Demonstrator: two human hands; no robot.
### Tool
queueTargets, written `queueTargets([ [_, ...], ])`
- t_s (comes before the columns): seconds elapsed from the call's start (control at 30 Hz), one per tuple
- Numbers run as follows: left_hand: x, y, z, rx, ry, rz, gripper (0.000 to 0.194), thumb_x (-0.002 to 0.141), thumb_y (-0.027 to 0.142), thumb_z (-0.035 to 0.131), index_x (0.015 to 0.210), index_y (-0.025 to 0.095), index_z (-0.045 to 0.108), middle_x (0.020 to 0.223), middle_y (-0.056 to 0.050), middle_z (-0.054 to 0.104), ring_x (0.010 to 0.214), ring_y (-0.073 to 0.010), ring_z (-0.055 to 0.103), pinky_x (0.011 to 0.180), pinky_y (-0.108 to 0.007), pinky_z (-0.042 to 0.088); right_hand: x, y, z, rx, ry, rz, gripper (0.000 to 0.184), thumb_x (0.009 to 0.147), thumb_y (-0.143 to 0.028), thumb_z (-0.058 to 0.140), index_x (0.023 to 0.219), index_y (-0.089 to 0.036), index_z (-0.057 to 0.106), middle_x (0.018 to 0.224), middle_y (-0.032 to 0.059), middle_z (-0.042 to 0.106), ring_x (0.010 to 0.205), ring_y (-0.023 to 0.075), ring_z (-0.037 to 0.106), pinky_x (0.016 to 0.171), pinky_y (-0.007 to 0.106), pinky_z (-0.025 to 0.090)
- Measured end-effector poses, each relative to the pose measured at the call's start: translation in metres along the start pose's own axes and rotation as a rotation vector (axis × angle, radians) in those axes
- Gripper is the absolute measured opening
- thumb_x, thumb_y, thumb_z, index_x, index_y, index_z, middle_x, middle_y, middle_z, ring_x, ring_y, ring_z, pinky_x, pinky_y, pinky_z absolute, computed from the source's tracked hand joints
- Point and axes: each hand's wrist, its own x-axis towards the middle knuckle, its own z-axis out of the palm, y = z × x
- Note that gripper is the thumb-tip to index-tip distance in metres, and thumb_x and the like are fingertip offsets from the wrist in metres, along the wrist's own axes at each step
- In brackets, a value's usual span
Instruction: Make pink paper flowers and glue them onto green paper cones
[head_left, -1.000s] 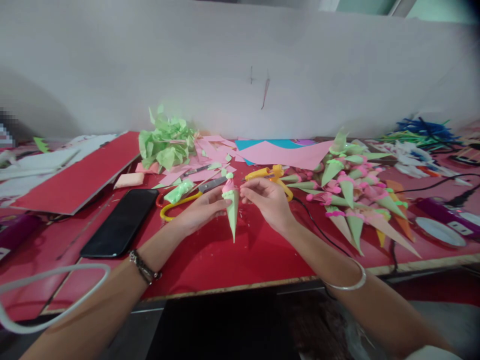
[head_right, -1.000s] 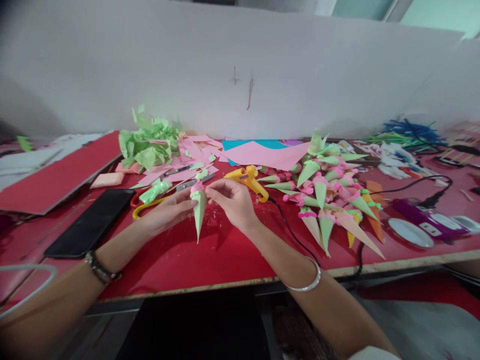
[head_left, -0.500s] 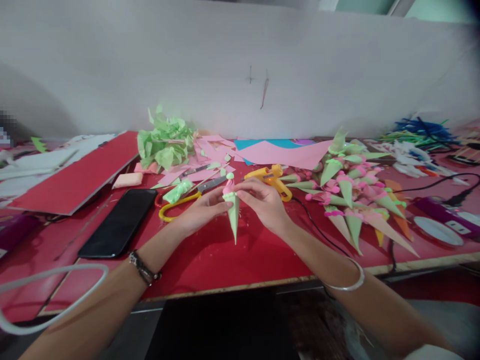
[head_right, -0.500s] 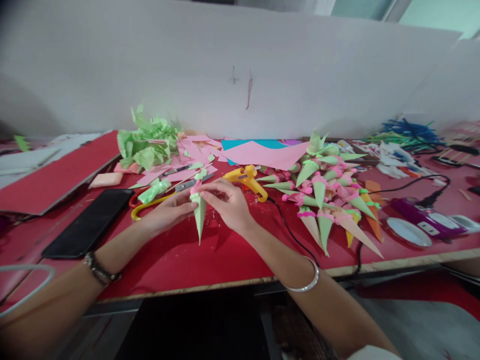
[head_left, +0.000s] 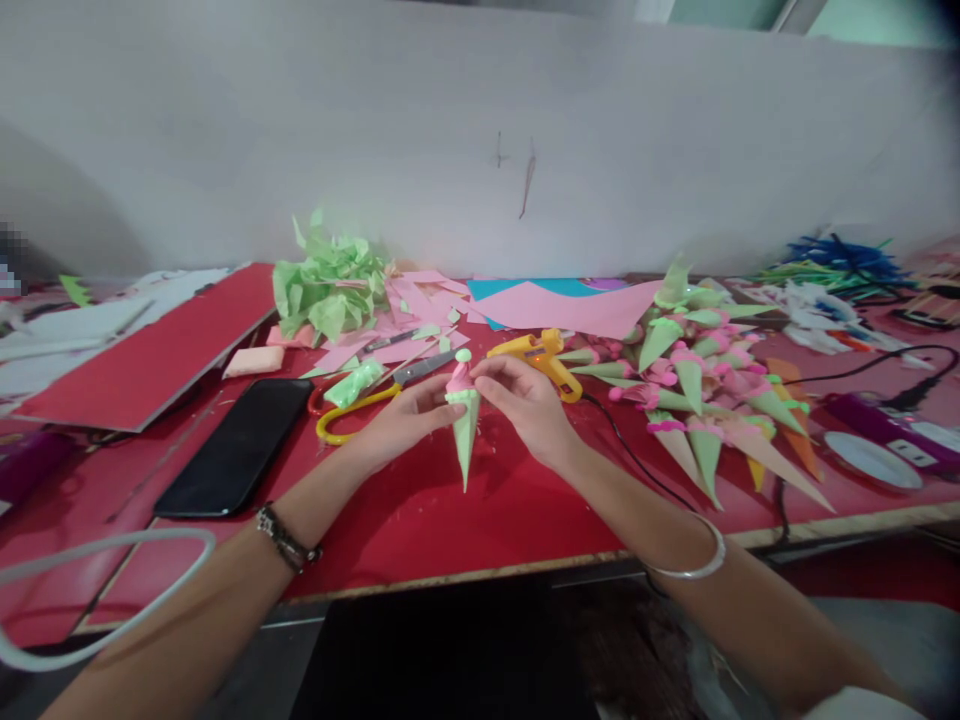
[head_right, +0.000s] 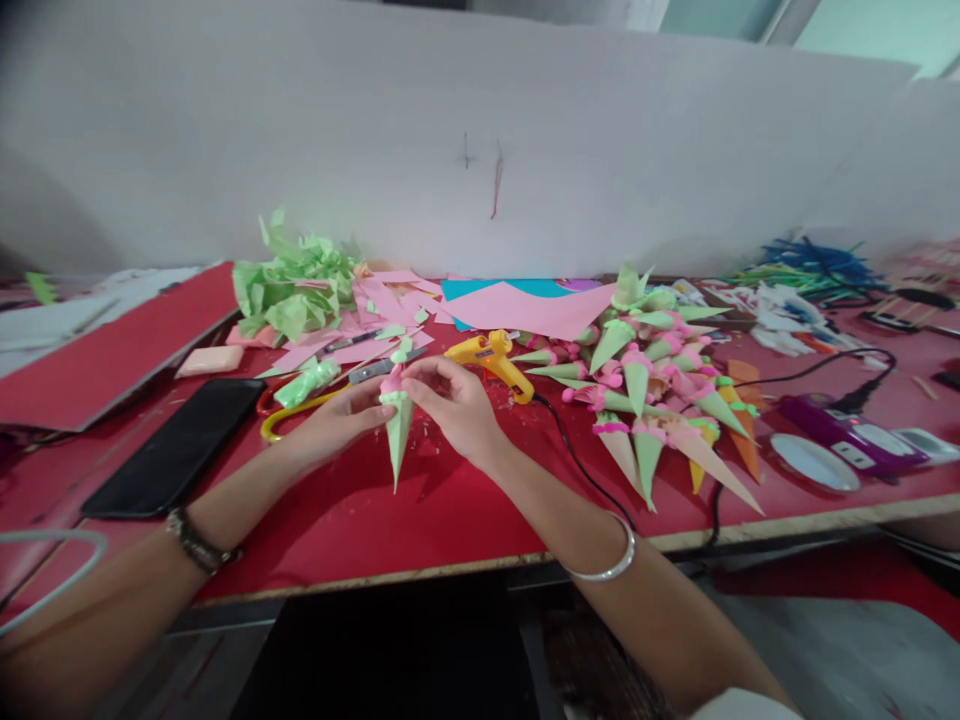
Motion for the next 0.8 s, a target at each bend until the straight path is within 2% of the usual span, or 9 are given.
queueTargets([
  [0.1, 0.0, -0.004, -0.001, 0.192, -0.025, 0.01, 0.042, 0.073, 0.042, 0.056, 0.109, 0.02, 0.054, 0.1, -0.004, 0.063, 0.092, -0.0208, 0.056, 0.079, -0.032, 0.042, 0.001, -0.001, -0.001, 0.048, 0.044, 0.033, 0.017, 0.073, -0.037, 0.057, 0.073, -0.02, 0.057, 0.067, -0.003, 0.054, 0.059, 0.0076, 0.049, 0.06, 0.021, 0.042],
  [0.2, 0.001, -0.009, -0.003, 0.54, -0.038, 0.077, 0.036, 0.076, 0.043, 0.051, 0.1, 0.019, 0.058, 0.092, -0.005, 0.062, 0.084, -0.0201, 0.056, 0.075, -0.032, 0.042, 0.002, 0.0, -0.001, 0.059, 0.071, 0.047, 0.02, 0.073, -0.039, 0.056, 0.072, -0.019, 0.057, 0.061, -0.0045, 0.048, 0.051, 0.0061, 0.042, 0.051, 0.02, 0.037],
  [0.3, 0.001, -0.007, -0.006, 0.905, 0.054, 0.192, 0.037, 0.073, 0.046, 0.052, 0.094, 0.017, 0.061, 0.092, -0.008, 0.06, 0.087, -0.0232, 0.053, 0.079, -0.035, 0.04, 0.003, 0.002, -0.002, 0.048, 0.073, 0.045, 0.02, 0.073, -0.039, 0.056, 0.071, -0.019, 0.057, 0.059, -0.005, 0.046, 0.049, 0.0058, 0.039, 0.048, 0.02, 0.034],
  [0.37, 0.002, -0.001, -0.012, 1.059, 0.124, 0.243, 0.039, 0.075, 0.048, 0.048, 0.095, 0.017, 0.061, 0.093, -0.01, 0.059, 0.09, -0.0246, 0.052, 0.081, -0.037, 0.038, 0.002, 0.002, -0.003, 0.046, 0.071, 0.048, 0.02, 0.073, -0.039, 0.056, 0.07, -0.019, 0.057, 0.058, -0.005, 0.045, 0.048, 0.0057, 0.038, 0.047, 0.02, 0.033],
  [0.47, 0.001, 0.007, -0.029, 1.184, 0.313, 0.251, 0.038, 0.08, 0.046, 0.041, 0.096, 0.017, 0.059, 0.096, -0.011, 0.059, 0.096, -0.0266, 0.049, 0.086, -0.04, 0.035, 0.002, 0.003, -0.003, 0.043, 0.067, 0.051, 0.02, 0.073, -0.038, 0.056, 0.068, -0.019, 0.057, 0.058, -0.0047, 0.046, 0.048, 0.0054, 0.038, 0.046, 0.02, 0.032],
  [0.53, -0.001, 0.006, -0.045, 1.242, 0.496, 0.241, 0.037, 0.079, 0.043, 0.044, 0.102, 0.015, 0.056, 0.108, -0.014, 0.054, 0.106, -0.0304, 0.043, 0.091, -0.044, 0.03, 0.001, 0.003, -0.003, 0.039, 0.063, 0.054, 0.02, 0.073, -0.038, 0.056, 0.068, -0.019, 0.057, 0.057, -0.0046, 0.046, 0.048, 0.0055, 0.038, 0.046, 0.02, 0.032],
  [0.6, -0.003, 0.001, -0.061, 1.27, 0.602, 0.13, 0.041, 0.076, 0.044, 0.049, 0.103, 0.014, 0.054, 0.11, -0.015, 0.051, 0.106, -0.0352, 0.042, 0.087, -0.047, 0.031, 0.001, 0.003, -0.003, 0.034, 0.056, 0.058, 0.021, 0.073, -0.039, 0.056, 0.068, -0.019, 0.058, 0.056, -0.0046, 0.045, 0.047, 0.0056, 0.037, 0.045, 0.019, 0.032],
  [0.7, -0.004, -0.01, -0.078, 1.226, 0.543, -0.046, 0.04, 0.073, 0.049, 0.051, 0.088, 0.012, 0.056, 0.096, -0.013, 0.053, 0.095, -0.0345, 0.049, 0.082, -0.046, 0.034, 0.001, 0.003, -0.002, 0.032, 0.049, 0.062, 0.021, 0.072, -0.039, 0.056, 0.067, -0.019, 0.058, 0.055, -0.0047, 0.045, 0.047, 0.0055, 0.037, 0.044, 0.019, 0.031],
  [0.8, -0.001, -0.014, -0.08, 1.25, 0.495, -0.019, 0.037, 0.073, 0.047, 0.051, 0.088, 0.014, 0.052, 0.095, -0.012, 0.052, 0.094, -0.0315, 0.05, 0.082, -0.045, 0.034, 0.001, 0.002, -0.002, 0.022, 0.045, 0.067, 0.02, 0.072, -0.038, 0.056, 0.067, -0.018, 0.058, 0.056, -0.0046, 0.046, 0.046, 0.0054, 0.037, 0.044, 0.019, 0.032],
])
